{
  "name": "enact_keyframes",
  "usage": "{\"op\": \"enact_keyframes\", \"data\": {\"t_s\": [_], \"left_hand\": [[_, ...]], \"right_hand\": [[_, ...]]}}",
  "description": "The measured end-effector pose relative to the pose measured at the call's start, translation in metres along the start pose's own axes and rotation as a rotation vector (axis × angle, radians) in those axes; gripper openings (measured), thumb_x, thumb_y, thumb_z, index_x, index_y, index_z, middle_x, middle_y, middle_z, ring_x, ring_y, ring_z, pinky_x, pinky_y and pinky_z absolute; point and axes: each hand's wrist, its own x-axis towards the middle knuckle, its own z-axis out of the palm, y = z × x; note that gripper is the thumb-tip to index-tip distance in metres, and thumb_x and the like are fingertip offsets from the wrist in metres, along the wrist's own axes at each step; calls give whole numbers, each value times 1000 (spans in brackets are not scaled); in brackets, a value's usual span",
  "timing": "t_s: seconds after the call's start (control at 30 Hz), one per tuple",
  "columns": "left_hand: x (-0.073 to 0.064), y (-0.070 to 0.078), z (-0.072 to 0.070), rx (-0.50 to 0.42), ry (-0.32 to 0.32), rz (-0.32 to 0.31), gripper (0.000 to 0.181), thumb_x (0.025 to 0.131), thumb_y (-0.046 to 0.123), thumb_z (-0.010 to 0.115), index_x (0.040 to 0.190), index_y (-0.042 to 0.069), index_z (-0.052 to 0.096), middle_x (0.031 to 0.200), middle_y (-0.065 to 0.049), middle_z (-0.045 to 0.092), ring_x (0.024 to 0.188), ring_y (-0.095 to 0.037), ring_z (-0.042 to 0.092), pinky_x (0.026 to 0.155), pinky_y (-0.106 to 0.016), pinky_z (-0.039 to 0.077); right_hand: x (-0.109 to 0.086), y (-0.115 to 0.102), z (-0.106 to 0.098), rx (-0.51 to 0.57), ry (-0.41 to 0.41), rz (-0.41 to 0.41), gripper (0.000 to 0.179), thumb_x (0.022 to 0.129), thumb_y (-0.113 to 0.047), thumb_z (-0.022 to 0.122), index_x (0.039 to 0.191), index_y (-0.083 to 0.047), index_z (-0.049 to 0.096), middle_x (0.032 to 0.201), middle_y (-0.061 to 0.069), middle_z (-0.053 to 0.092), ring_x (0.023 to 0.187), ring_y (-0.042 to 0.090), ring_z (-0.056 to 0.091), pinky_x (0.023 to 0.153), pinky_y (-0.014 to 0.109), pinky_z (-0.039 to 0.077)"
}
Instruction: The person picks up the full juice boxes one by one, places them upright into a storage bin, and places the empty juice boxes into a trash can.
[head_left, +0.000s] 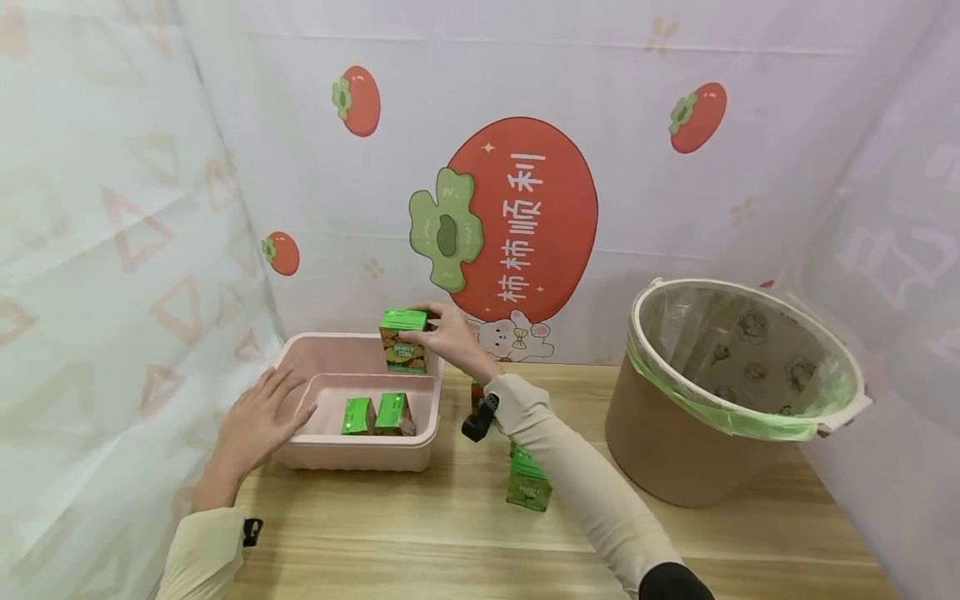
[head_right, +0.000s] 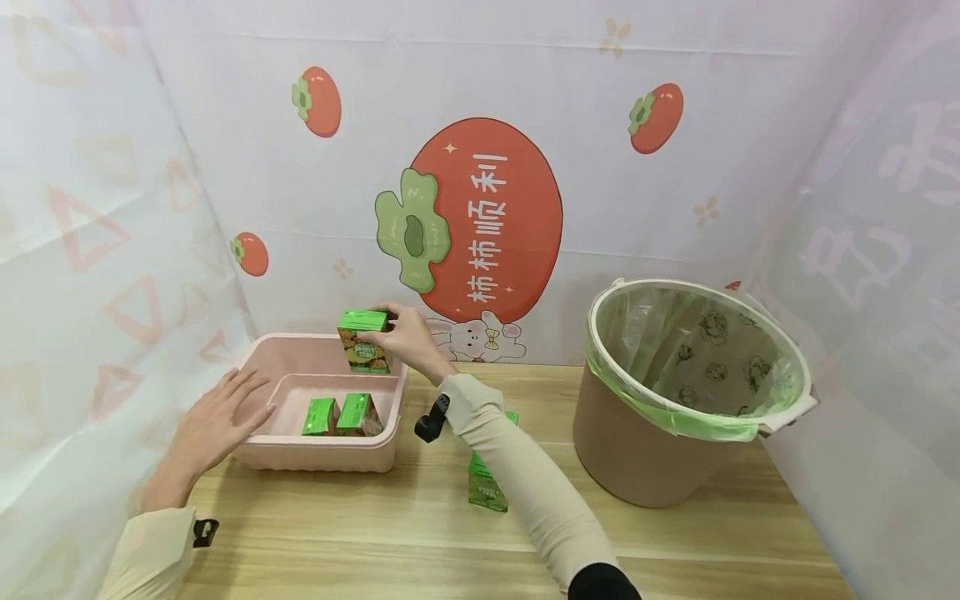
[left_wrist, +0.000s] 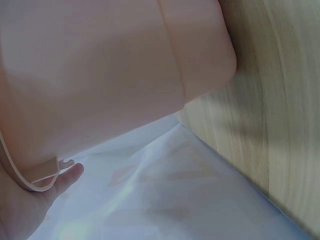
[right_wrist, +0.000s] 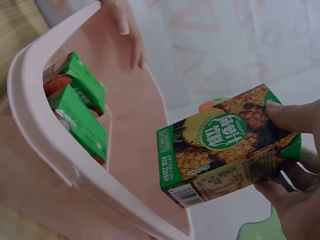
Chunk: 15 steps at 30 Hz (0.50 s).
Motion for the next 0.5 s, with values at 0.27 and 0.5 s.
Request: {"op": "enact_keyframes", "data": {"t_s": [0.27, 0.5], "left_hand": [[-2, -2, 3, -7, 14, -3, 58, 102, 47, 65, 145, 8, 59, 158, -26, 47, 147, -53, 36, 112, -71, 34], [0, 2, -2, -4, 4, -5, 59, 101, 47, 65, 145, 9, 60, 157, -27, 48, 147, -53, 37, 113, -70, 34]], "right_hand": [[9, 16, 31, 36, -3, -12, 45, 95, -4, 80, 137, 2, 64, 129, 21, 67, 114, 33, 72, 81, 29, 63], [8, 38, 53, -65, 0, 13, 43, 93, -7, 82, 133, 0, 67, 122, 19, 72, 105, 25, 73, 81, 26, 61]]}}
